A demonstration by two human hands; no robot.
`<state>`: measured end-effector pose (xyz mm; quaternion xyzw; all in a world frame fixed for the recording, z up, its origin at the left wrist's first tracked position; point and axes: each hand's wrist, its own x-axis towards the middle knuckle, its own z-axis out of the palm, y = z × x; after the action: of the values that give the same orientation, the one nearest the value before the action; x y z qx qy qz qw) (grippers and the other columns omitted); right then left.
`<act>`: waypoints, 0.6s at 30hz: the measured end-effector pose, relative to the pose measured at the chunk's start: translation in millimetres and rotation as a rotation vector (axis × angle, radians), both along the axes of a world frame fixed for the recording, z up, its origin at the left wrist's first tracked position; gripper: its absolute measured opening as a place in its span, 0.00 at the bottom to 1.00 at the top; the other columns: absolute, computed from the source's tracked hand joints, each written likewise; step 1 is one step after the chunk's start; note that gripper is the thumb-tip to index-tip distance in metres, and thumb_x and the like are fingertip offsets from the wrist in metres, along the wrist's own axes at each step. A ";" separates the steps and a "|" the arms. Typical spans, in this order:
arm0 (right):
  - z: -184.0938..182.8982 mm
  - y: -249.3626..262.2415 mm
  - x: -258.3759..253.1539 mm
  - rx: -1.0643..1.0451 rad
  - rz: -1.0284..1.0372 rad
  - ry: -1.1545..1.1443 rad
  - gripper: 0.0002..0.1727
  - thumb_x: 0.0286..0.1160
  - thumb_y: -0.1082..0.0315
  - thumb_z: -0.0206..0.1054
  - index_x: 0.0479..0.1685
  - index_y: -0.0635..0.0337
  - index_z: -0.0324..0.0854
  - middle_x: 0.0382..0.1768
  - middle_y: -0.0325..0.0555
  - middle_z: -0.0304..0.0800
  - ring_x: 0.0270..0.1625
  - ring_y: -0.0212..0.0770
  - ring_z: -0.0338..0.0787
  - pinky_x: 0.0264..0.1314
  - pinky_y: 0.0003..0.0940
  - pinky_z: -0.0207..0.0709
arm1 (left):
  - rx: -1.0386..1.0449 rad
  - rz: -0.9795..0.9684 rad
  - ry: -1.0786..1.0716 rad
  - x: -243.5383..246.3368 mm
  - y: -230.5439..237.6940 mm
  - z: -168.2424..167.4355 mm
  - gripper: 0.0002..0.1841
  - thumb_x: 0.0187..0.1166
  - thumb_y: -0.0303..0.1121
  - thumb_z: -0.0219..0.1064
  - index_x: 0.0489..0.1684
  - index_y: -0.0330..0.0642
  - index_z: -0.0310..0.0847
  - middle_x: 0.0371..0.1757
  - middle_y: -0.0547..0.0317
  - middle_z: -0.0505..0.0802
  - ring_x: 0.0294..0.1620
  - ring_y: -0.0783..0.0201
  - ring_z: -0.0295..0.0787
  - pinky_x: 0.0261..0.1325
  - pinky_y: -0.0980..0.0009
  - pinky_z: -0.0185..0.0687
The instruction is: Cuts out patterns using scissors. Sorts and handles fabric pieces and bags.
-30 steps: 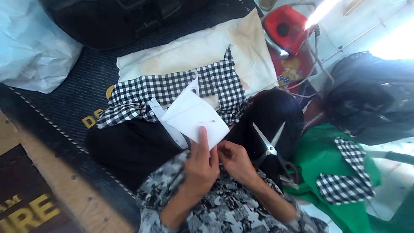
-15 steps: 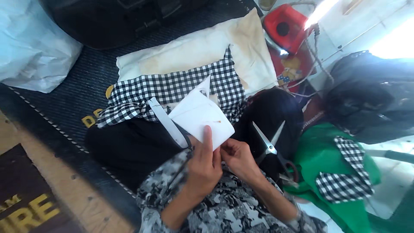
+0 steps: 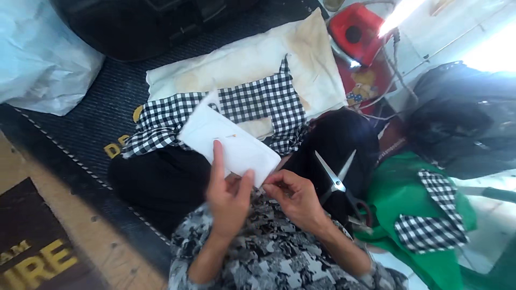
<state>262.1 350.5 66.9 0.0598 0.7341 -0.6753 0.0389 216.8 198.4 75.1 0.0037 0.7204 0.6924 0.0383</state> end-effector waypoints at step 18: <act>2.4 -5.5 0.4 -0.119 -0.100 0.042 0.03 0.72 0.77 0.72 0.41 0.67 0.87 0.33 0.39 0.94 0.35 0.27 0.93 0.43 0.23 0.90 | 0.380 -0.132 -0.468 3.2 -5.1 -9.2 0.25 0.72 0.14 0.64 0.71 0.32 0.78 0.46 0.58 0.94 0.43 0.71 0.93 0.54 0.75 0.90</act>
<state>262.5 345.0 69.3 0.0794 0.6896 -0.7198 -0.0068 220.0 193.3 65.9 -0.1018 0.5479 0.7929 0.2466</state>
